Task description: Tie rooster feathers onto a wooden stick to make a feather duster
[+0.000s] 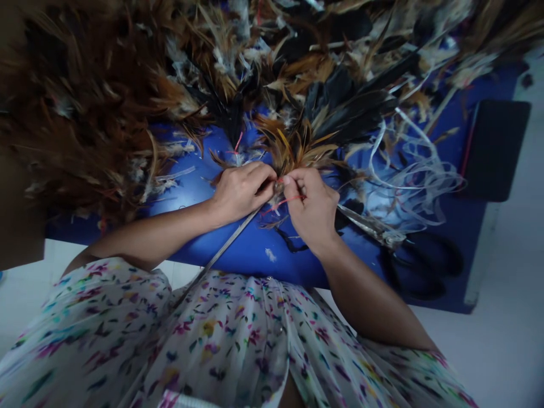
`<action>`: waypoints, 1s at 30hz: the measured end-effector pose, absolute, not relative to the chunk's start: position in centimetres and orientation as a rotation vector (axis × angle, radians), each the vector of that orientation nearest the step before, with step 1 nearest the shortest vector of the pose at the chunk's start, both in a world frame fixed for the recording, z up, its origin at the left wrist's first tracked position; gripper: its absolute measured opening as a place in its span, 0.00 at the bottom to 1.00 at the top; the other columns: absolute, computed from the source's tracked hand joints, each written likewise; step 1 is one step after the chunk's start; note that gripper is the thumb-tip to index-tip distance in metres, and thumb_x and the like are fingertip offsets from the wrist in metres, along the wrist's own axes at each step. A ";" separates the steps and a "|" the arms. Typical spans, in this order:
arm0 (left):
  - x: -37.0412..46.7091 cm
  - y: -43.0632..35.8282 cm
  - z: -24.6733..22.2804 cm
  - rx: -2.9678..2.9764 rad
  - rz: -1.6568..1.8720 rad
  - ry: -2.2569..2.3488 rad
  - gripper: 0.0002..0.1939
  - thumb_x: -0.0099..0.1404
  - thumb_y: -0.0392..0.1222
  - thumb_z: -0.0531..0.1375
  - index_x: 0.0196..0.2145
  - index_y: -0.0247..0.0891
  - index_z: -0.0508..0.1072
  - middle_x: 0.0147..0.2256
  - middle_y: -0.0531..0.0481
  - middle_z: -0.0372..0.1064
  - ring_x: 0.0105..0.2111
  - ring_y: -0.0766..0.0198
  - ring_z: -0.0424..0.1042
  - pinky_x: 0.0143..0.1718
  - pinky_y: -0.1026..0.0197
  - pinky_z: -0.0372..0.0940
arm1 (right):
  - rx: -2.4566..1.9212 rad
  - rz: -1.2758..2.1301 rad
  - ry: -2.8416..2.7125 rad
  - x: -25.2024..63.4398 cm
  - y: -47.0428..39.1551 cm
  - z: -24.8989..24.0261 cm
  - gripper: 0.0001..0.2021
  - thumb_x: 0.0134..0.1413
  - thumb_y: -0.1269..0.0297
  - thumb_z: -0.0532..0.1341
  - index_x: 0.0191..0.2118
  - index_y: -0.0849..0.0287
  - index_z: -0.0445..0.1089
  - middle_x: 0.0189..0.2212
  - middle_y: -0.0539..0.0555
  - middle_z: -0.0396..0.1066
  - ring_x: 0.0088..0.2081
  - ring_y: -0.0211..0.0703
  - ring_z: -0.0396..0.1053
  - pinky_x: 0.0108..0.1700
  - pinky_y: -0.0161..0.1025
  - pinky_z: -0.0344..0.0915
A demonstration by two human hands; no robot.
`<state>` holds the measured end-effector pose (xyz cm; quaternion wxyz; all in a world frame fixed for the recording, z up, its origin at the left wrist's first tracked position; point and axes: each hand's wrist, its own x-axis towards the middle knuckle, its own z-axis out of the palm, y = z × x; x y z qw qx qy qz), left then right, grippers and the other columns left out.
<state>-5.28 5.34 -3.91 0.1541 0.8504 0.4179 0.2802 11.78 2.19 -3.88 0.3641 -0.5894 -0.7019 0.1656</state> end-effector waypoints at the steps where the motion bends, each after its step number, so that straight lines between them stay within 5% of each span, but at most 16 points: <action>1: -5.2 5.3 -3.8 2.434 0.786 1.204 0.04 0.65 0.36 0.56 0.35 0.37 0.71 0.30 0.52 0.71 0.30 0.68 0.70 0.31 0.65 0.62 | -1.534 0.415 -1.800 11.7 2.2 -3.9 0.07 0.64 0.61 0.55 0.36 0.56 0.66 0.25 0.49 0.72 0.25 0.36 0.69 0.30 0.34 0.62; 17: -4.8 5.8 -3.5 2.223 0.801 1.252 0.02 0.64 0.35 0.57 0.34 0.37 0.70 0.28 0.54 0.72 0.26 0.71 0.70 0.29 0.66 0.61 | -1.542 0.613 -1.734 12.5 2.6 -3.4 0.05 0.64 0.61 0.54 0.38 0.54 0.63 0.24 0.46 0.69 0.24 0.37 0.68 0.30 0.35 0.62; 24: -4.8 6.1 -3.7 2.179 0.782 1.292 0.02 0.63 0.35 0.58 0.35 0.37 0.71 0.28 0.54 0.72 0.27 0.70 0.70 0.31 0.66 0.62 | -1.455 0.812 -1.626 12.5 2.5 -3.4 0.12 0.50 0.73 0.59 0.41 0.55 0.61 0.22 0.41 0.62 0.21 0.31 0.60 0.26 0.31 0.59; 30: -4.7 6.2 -3.6 2.166 0.769 1.315 0.03 0.63 0.34 0.57 0.35 0.36 0.70 0.29 0.54 0.72 0.28 0.70 0.70 0.32 0.65 0.63 | -1.470 0.746 -1.606 12.6 2.3 -3.6 0.12 0.50 0.74 0.57 0.41 0.55 0.62 0.24 0.43 0.62 0.23 0.32 0.61 0.29 0.33 0.61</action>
